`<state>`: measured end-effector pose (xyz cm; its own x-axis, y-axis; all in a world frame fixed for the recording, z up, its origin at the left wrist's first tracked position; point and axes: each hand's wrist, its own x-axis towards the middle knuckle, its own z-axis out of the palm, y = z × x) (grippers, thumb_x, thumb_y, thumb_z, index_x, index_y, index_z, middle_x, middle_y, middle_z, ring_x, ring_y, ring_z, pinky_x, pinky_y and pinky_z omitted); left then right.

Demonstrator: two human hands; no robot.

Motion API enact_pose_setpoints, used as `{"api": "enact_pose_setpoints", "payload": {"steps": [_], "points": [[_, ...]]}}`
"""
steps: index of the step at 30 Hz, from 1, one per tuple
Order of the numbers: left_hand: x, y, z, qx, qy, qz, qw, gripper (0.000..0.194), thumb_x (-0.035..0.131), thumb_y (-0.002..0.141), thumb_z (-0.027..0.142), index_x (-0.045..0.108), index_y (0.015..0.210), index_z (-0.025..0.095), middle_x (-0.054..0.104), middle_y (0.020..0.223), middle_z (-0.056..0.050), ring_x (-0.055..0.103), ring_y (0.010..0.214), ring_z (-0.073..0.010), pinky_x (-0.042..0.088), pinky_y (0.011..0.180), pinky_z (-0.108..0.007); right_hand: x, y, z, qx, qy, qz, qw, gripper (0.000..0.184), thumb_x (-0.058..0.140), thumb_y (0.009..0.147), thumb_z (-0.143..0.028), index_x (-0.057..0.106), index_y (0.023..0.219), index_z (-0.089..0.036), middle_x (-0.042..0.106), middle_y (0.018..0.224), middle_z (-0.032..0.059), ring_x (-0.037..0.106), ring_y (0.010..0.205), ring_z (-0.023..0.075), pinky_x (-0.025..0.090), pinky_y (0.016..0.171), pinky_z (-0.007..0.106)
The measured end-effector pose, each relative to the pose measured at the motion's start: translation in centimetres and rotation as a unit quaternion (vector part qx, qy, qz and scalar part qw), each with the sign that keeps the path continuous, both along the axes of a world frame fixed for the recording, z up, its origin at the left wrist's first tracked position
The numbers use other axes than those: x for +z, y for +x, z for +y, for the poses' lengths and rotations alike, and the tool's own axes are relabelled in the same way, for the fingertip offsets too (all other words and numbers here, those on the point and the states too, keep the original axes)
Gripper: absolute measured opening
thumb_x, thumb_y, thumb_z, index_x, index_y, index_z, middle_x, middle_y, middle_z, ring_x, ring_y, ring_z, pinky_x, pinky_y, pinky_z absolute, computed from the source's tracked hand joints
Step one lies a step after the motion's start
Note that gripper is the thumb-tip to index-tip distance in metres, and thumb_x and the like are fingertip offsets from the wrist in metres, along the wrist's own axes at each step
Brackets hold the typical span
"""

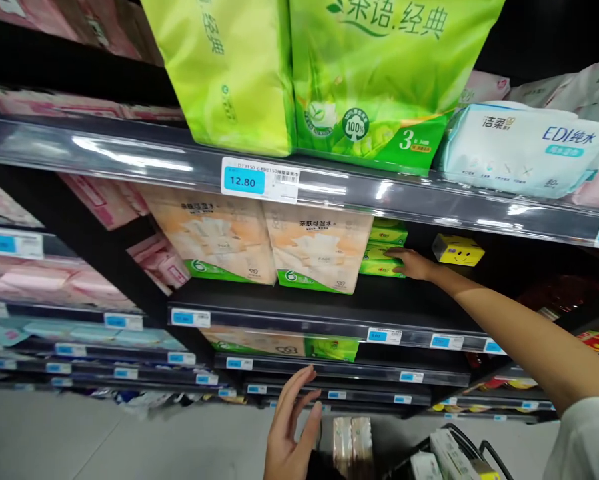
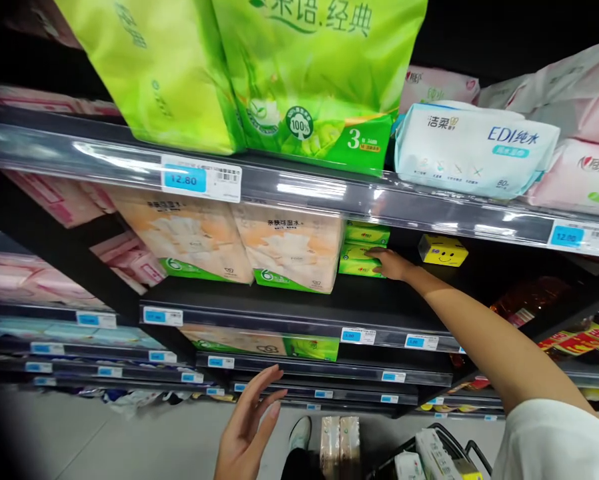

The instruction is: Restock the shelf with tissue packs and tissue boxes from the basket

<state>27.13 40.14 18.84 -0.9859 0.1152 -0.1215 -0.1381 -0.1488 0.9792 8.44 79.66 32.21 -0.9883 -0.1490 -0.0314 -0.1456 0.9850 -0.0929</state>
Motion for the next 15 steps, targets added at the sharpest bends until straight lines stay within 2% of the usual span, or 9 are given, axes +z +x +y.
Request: {"api": "enact_pose_setpoints", "payload": {"steps": [5, 9, 15], "points": [[-0.7, 0.4, -0.3, 0.014, 0.007, -0.014, 1.000, 0.051, 0.063, 0.096, 0.059, 0.062, 0.137, 0.030, 0.054, 0.152, -0.011, 0.065, 0.124, -0.0285, 0.061, 0.098, -0.033, -0.4, -0.5, -0.3, -0.012, 0.019, 0.008, 1.000, 0.055, 0.072, 0.089, -0.010, 0.065, 0.143, -0.017, 0.055, 0.156, 0.0148, 0.053, 0.144, 0.0339, 0.042, 0.123, 0.047], [-1.1, 0.8, -0.3, 0.024, 0.009, -0.011, 1.000, 0.049, 0.064, 0.095, 0.059, 0.065, 0.134, 0.030, 0.057, 0.148, -0.011, 0.067, 0.121, -0.0287, 0.061, 0.097, -0.034, -0.4, -0.4, -0.8, -0.036, 0.032, 0.010, 0.999, 0.056, 0.071, 0.090, -0.012, 0.064, 0.145, -0.021, 0.054, 0.157, 0.0128, 0.055, 0.142, 0.0362, 0.047, 0.118, 0.052], [-0.6, 1.1, 0.3, 0.012, 0.013, 0.030, 0.999, 0.044, 0.067, 0.096, 0.053, 0.067, 0.131, 0.027, 0.060, 0.142, -0.011, 0.064, 0.125, -0.0279, 0.058, 0.104, -0.037, -0.7, 1.0, -2.7, -0.080, 0.024, 0.033, 0.996, 0.057, 0.068, 0.093, -0.013, 0.058, 0.149, -0.018, 0.051, 0.158, 0.0174, 0.049, 0.145, 0.0408, 0.047, 0.115, 0.059]]}}
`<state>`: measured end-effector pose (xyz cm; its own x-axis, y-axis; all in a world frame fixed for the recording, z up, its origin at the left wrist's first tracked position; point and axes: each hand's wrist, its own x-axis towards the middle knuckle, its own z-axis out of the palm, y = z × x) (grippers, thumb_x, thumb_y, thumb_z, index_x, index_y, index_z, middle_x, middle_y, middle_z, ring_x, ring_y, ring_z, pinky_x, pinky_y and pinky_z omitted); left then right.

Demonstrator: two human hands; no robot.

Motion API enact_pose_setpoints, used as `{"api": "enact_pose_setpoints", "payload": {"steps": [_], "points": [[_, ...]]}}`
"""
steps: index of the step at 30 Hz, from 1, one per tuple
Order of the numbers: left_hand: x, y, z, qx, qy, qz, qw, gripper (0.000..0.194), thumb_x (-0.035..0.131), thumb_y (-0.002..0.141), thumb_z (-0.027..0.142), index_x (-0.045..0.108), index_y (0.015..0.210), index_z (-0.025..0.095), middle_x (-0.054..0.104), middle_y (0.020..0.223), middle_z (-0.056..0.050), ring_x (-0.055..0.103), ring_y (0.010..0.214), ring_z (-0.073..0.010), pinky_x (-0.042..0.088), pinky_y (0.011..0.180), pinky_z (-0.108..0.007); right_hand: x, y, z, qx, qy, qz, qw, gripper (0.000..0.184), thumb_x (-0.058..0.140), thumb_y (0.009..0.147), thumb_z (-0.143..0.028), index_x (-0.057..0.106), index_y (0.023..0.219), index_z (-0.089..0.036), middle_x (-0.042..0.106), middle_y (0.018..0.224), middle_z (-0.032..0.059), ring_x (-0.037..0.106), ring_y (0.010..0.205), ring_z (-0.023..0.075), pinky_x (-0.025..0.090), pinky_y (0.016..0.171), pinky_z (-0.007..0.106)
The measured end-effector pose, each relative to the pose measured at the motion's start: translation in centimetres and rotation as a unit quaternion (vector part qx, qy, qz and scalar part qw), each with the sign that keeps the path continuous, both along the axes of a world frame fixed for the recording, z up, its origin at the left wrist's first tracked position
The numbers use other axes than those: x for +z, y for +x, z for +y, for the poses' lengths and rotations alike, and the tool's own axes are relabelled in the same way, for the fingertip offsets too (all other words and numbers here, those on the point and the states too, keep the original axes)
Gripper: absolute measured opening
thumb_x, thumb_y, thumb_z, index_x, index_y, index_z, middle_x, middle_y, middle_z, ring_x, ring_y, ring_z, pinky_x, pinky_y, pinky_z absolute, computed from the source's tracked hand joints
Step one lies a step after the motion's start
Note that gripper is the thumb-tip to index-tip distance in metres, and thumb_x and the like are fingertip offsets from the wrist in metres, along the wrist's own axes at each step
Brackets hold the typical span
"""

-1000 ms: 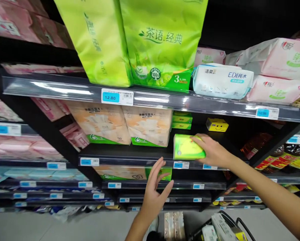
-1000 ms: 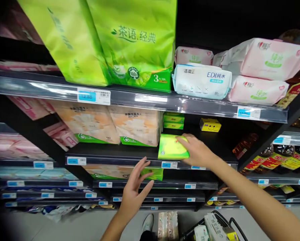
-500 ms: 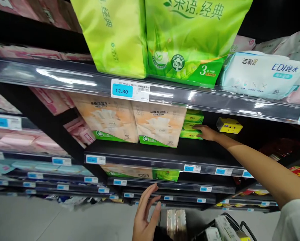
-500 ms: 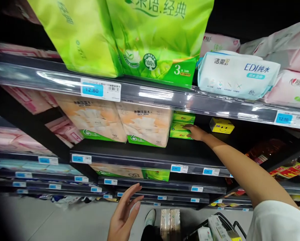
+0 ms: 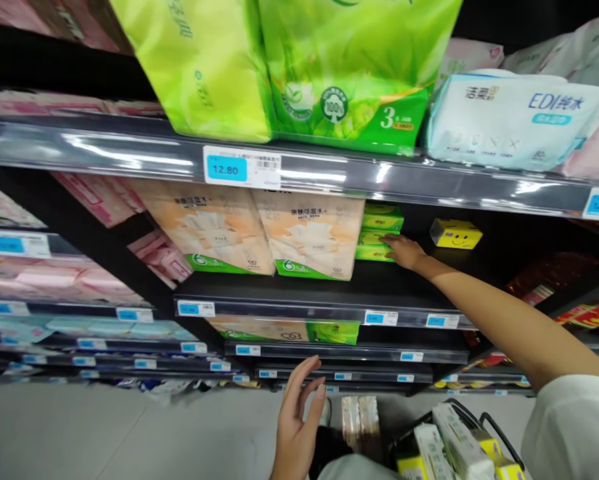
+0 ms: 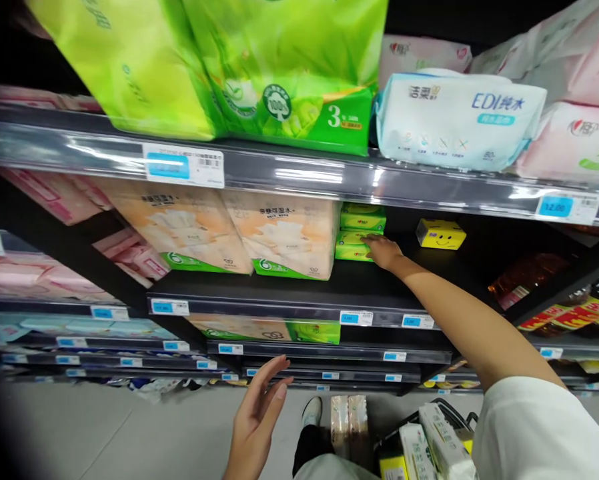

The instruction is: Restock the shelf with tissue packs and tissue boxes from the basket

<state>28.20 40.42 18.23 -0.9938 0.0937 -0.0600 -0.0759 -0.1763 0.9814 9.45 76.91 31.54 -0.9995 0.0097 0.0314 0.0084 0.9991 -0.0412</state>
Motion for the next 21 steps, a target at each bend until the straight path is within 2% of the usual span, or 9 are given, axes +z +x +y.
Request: {"api": "enact_pose_setpoints", "payload": {"steps": [4, 8, 11, 13, 14, 15, 18, 20, 21], "points": [[0.2, 0.6, 0.9, -0.036, -0.015, 0.019, 0.999, 0.042, 0.066, 0.097, 0.052, 0.066, 0.131, 0.027, 0.061, 0.140, -0.011, 0.063, 0.127, -0.0269, 0.057, 0.105, -0.038, -0.1, 5.0, -0.9, -0.021, -0.028, 0.038, 0.999, 0.056, 0.061, 0.100, -0.023, 0.050, 0.154, -0.016, 0.051, 0.157, 0.0168, 0.047, 0.146, 0.0348, 0.043, 0.120, 0.052], [0.3, 0.4, 2.0, -0.106, -0.048, 0.055, 0.992, 0.040, 0.064, 0.098, 0.049, 0.066, 0.130, 0.025, 0.064, 0.136, -0.012, 0.064, 0.126, -0.0272, 0.058, 0.102, -0.038, -0.3, 13.5, -0.7, -0.012, -0.140, 0.112, 0.984, 0.043, 0.059, 0.099, -0.027, 0.063, 0.141, -0.017, 0.064, 0.143, 0.0126, 0.054, 0.137, 0.0305, 0.039, 0.121, 0.049], [1.9, -1.6, 4.1, -0.161, -0.126, 0.180, 0.962, 0.034, 0.058, 0.101, 0.043, 0.068, 0.127, 0.024, 0.064, 0.134, -0.011, 0.065, 0.124, -0.0275, 0.060, 0.100, -0.039, -1.1, 20.7, -1.1, -0.024, -0.191, 0.146, 0.970, 0.034, 0.058, 0.098, -0.029, 0.071, 0.128, -0.018, 0.071, 0.132, 0.0116, 0.061, 0.129, 0.0303, 0.042, 0.119, 0.049], [4.0, -3.9, 6.9, -0.202, -0.224, 0.327, 0.896, 0.033, 0.052, 0.104, 0.036, 0.066, 0.131, 0.022, 0.063, 0.136, -0.011, 0.063, 0.128, -0.0286, 0.055, 0.108, -0.044, -2.1, 25.4, -2.2, -0.047, -0.201, 0.172, 0.963, 0.032, 0.055, 0.098, -0.031, 0.074, 0.122, -0.021, 0.074, 0.125, 0.0122, 0.065, 0.122, 0.0316, 0.048, 0.113, 0.052], [5.3, -5.2, 8.8, -0.232, -0.280, 0.406, 0.838, 0.035, 0.047, 0.105, 0.033, 0.065, 0.132, 0.020, 0.062, 0.137, -0.013, 0.061, 0.130, -0.0300, 0.052, 0.112, -0.047, -2.9, 27.6, -3.1, -0.058, -0.208, 0.188, 0.958, 0.030, 0.055, 0.098, -0.032, 0.076, 0.118, -0.023, 0.076, 0.118, 0.0118, 0.069, 0.115, 0.0323, 0.052, 0.109, 0.055], [6.6, -6.6, 10.9, -0.256, -0.291, 0.439, 0.811, 0.035, 0.046, 0.104, 0.030, 0.066, 0.131, 0.018, 0.063, 0.137, -0.013, 0.060, 0.132, -0.0301, 0.048, 0.116, -0.047, -3.9, 29.8, -4.1, -0.074, -0.220, 0.207, 0.950, 0.029, 0.055, 0.098, -0.032, 0.077, 0.115, -0.027, 0.077, 0.113, 0.0101, 0.071, 0.110, 0.0326, 0.056, 0.104, 0.057], [10.0, -10.8, 18.3, -0.318, -0.339, 0.501, 0.730, 0.037, 0.048, 0.100, 0.023, 0.068, 0.130, 0.016, 0.062, 0.141, -0.015, 0.049, 0.143, -0.0318, 0.036, 0.125, -0.049, -7.8, 35.9, -7.4, -0.167, -0.337, 0.277, 0.884, 0.026, 0.067, 0.088, -0.037, 0.078, 0.107, -0.051, 0.079, 0.099, 0.0004, 0.075, 0.096, 0.0365, 0.060, 0.095, 0.066], [11.3, -13.4, 23.2, -0.355, -0.392, 0.514, 0.675, 0.039, 0.049, 0.096, 0.013, 0.068, 0.130, 0.012, 0.060, 0.146, -0.018, 0.040, 0.151, -0.0334, 0.025, 0.129, -0.053, -10.6, 39.5, -9.5, -0.246, -0.383, 0.309, 0.835, 0.027, 0.067, 0.085, -0.048, 0.073, 0.104, -0.066, 0.078, 0.092, -0.0014, 0.075, 0.088, 0.0403, 0.061, 0.087, 0.069], [11.7, -14.6, 25.5, -0.361, -0.410, 0.511, 0.663, 0.041, 0.050, 0.093, 0.009, 0.069, 0.129, 0.009, 0.060, 0.146, -0.021, 0.038, 0.152, -0.0344, 0.021, 0.129, -0.056, -11.9, 41.2, -10.4, -0.284, -0.398, 0.316, 0.813, 0.024, 0.068, 0.082, -0.054, 0.073, 0.101, -0.068, 0.078, 0.091, -0.0005, 0.074, 0.088, 0.0417, 0.062, 0.084, 0.069]]}}
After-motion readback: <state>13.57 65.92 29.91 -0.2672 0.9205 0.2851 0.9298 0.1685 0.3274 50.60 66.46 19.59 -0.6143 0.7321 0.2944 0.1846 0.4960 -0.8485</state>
